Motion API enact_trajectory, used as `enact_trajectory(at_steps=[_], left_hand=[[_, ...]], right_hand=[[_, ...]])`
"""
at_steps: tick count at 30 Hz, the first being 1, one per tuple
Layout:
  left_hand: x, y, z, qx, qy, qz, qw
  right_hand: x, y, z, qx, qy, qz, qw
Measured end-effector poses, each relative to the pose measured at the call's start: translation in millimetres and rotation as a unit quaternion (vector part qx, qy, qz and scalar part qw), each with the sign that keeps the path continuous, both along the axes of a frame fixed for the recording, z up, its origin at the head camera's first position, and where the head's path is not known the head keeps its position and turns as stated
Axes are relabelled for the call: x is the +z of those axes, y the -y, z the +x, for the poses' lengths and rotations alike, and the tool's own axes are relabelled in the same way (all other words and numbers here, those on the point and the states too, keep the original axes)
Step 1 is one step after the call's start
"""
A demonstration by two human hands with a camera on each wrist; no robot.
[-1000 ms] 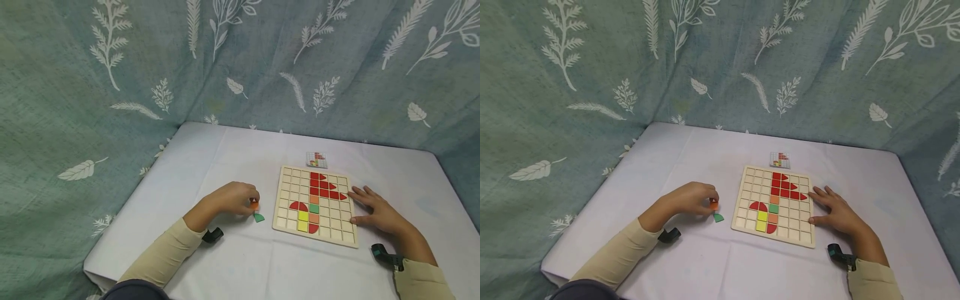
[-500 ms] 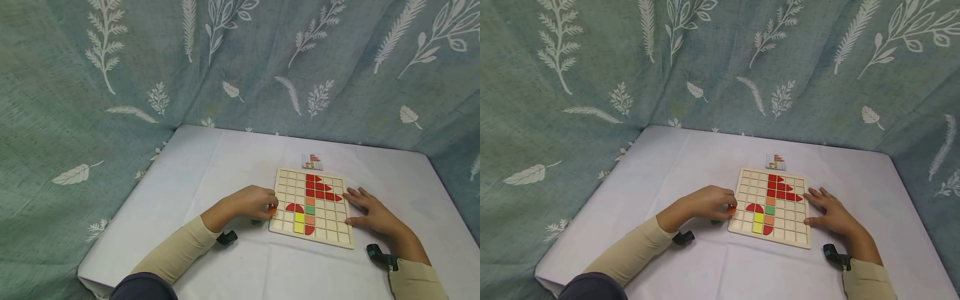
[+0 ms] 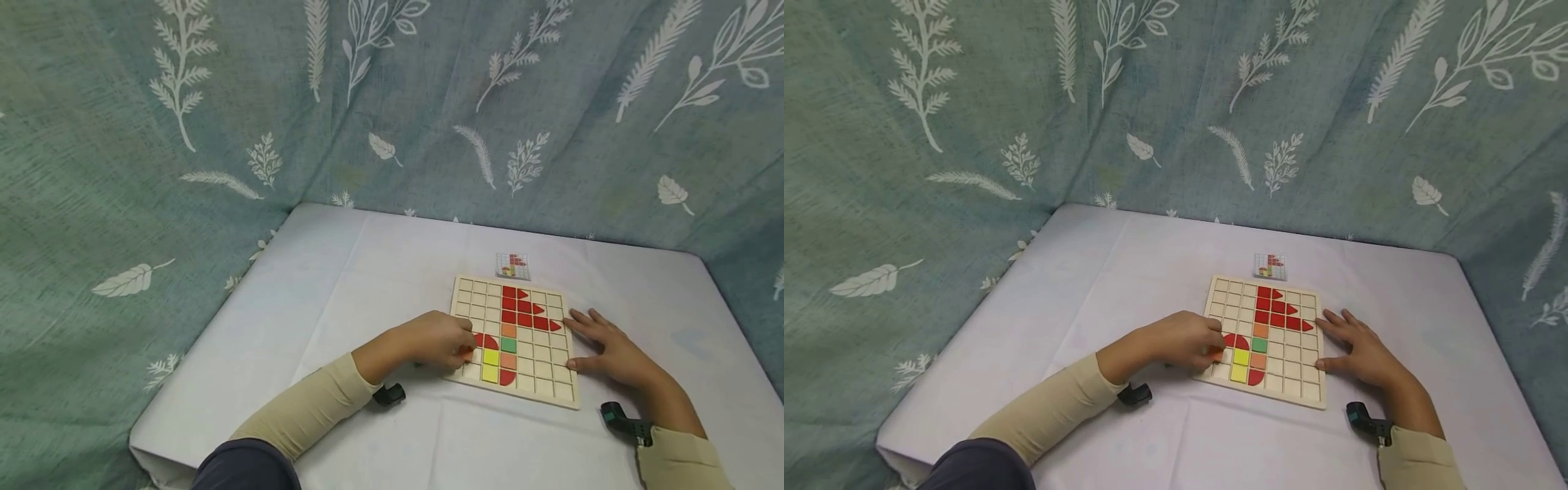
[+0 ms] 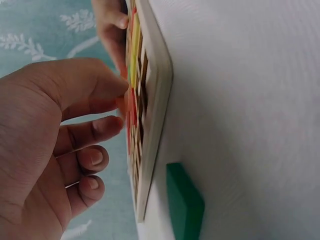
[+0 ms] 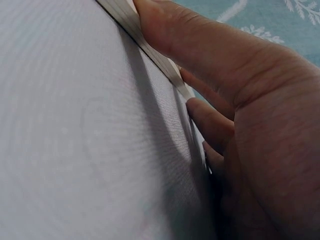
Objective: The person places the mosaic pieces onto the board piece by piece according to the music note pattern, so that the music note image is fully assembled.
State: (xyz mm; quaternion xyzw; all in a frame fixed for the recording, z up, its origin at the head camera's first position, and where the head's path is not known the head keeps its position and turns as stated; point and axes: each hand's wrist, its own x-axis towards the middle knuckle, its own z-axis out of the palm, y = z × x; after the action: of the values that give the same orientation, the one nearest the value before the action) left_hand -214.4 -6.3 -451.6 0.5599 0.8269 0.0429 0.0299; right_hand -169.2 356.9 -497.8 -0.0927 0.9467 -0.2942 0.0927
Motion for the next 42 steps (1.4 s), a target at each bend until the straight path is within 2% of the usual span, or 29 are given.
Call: enact_trajectory(at_steps=[6, 14, 22, 31, 42], left_hand=[[-4.2, -0.4, -0.1, 0.002, 0.015, -0.001, 0.9999], [-5.1, 5.4, -4.1, 0.020, 0.003, -0.004, 0.9998], [-5.1, 2.1, -5.0, 0.004, 0.021, -0.008, 0.9997], [-6.5, -0.9, -7.2, -0.024, 0.014, 0.004, 0.9996], [-7.8, -6.9, -4.4, -0.015, 0.018, -0.005, 0.9997]], right_hand=[[-1.3, -1, -0.3, -0.001, 0.001, 0.000, 1.0000], [-1.8, -1, -0.6, -0.008, 0.001, 0.004, 1.0000], [-1.7, -2, -1.2, -0.007, -0.001, 0.005, 1.0000], [-0.6, -1, -2.6, -0.006, 0.002, 0.006, 1.0000], [-2.8, -4, -2.6, -0.008, 0.009, 0.002, 0.9999]])
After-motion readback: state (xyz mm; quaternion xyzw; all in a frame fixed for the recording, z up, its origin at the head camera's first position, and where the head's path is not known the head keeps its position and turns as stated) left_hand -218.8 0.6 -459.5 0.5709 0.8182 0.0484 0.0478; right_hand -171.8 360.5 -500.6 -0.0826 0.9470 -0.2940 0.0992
